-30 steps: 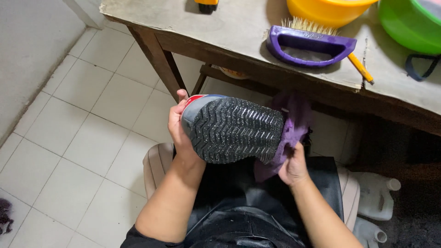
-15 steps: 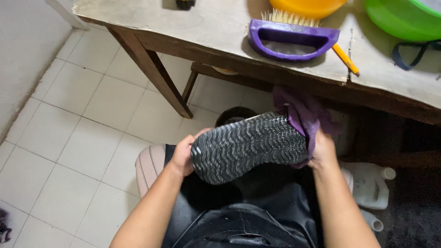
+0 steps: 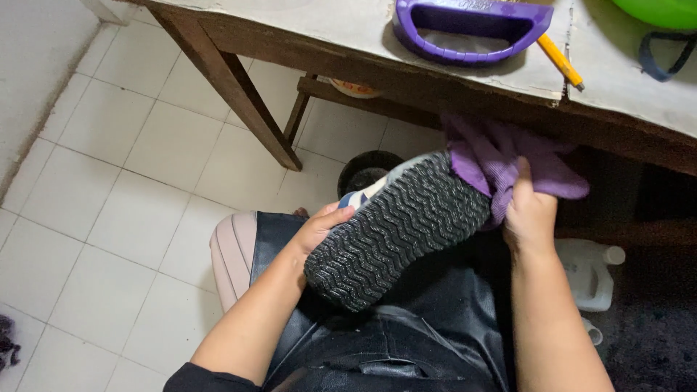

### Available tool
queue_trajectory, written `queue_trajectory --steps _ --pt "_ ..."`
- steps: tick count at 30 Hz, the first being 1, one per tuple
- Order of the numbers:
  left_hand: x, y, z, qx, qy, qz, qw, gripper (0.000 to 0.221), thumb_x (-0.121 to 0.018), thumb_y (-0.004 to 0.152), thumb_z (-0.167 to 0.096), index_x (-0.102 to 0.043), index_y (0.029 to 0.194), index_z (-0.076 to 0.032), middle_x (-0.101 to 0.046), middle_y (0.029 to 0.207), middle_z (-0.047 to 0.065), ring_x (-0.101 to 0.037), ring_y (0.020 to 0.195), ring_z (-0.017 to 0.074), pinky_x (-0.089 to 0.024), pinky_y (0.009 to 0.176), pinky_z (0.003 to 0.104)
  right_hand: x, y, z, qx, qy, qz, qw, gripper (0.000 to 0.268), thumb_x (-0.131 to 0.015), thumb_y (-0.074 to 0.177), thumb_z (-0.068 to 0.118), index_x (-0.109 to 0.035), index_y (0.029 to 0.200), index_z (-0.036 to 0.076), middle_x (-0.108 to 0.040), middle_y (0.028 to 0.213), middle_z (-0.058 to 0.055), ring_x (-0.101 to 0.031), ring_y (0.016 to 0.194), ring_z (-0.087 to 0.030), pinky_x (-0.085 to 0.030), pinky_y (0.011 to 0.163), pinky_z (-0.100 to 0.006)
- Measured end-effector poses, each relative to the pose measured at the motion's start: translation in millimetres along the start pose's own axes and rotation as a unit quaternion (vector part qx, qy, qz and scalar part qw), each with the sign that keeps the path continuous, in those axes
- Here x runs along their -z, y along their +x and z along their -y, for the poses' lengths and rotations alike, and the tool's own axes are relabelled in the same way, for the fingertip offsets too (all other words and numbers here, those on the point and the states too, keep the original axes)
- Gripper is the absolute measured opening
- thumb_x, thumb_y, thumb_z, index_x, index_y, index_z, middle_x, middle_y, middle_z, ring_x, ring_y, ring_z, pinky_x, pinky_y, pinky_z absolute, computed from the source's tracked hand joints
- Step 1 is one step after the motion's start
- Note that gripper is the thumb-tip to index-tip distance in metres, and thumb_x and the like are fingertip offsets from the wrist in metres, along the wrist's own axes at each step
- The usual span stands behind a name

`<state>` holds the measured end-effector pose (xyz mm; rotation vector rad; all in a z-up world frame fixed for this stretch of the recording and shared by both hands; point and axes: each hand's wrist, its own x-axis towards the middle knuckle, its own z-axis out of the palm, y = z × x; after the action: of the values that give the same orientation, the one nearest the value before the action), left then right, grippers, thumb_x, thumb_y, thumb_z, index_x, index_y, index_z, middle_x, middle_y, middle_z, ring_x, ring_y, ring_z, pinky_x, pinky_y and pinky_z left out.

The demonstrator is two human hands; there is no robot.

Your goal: Cleaning the sole and midsole of a sneaker using a brush, soapy water, and a cloth at a repair bench.

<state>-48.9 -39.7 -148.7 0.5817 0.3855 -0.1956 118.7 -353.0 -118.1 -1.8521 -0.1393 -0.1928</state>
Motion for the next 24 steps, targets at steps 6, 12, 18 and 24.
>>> queue_trajectory --steps 6,12,18,24 --pt "-6 -26 -8 -0.031 -0.044 0.040 0.998 0.039 -0.072 0.091 -0.014 -0.060 0.125 0.001 -0.073 0.106 0.018 -0.073 0.090 0.0286 -0.061 0.085 0.041 18 -13 17 0.027 0.051 -0.115 0.992 0.035 -0.058 0.113 0.014 -0.049 0.143 -0.003 -0.054 0.148 -0.017 -0.052 0.136 -0.029 -0.036 0.119 -0.039" --pt "-1 -32 3 -0.124 0.005 0.117 0.985 0.051 -0.077 0.091 -0.019 -0.059 0.135 0.001 -0.073 0.117 0.014 -0.071 0.104 0.0250 -0.057 0.095 0.040 32 -26 13 0.047 0.098 -0.098 0.989 0.035 -0.057 0.111 0.002 -0.047 0.143 -0.003 -0.053 0.146 -0.016 -0.054 0.134 -0.027 -0.043 0.120 -0.042" --pt "-15 -41 2 -0.062 -0.075 0.191 0.977 0.044 -0.076 0.093 -0.012 -0.061 0.130 0.006 -0.073 0.114 0.019 -0.073 0.102 0.0300 -0.060 0.094 0.043 35 -34 33 0.038 0.185 -0.105 0.976 0.048 -0.066 0.102 0.001 -0.044 0.145 0.000 -0.053 0.144 -0.013 -0.055 0.135 -0.027 -0.048 0.125 -0.043" --pt "-9 -45 2 -0.036 -0.054 0.176 0.982 0.069 -0.083 0.082 -0.016 -0.052 0.139 0.007 -0.071 0.117 0.017 -0.071 0.105 0.0295 -0.058 0.094 0.043 50 -35 37 0.097 0.239 -0.079 0.963 0.064 -0.052 0.088 -0.001 -0.044 0.152 0.003 -0.052 0.148 -0.013 -0.053 0.142 -0.029 -0.047 0.136 -0.047"
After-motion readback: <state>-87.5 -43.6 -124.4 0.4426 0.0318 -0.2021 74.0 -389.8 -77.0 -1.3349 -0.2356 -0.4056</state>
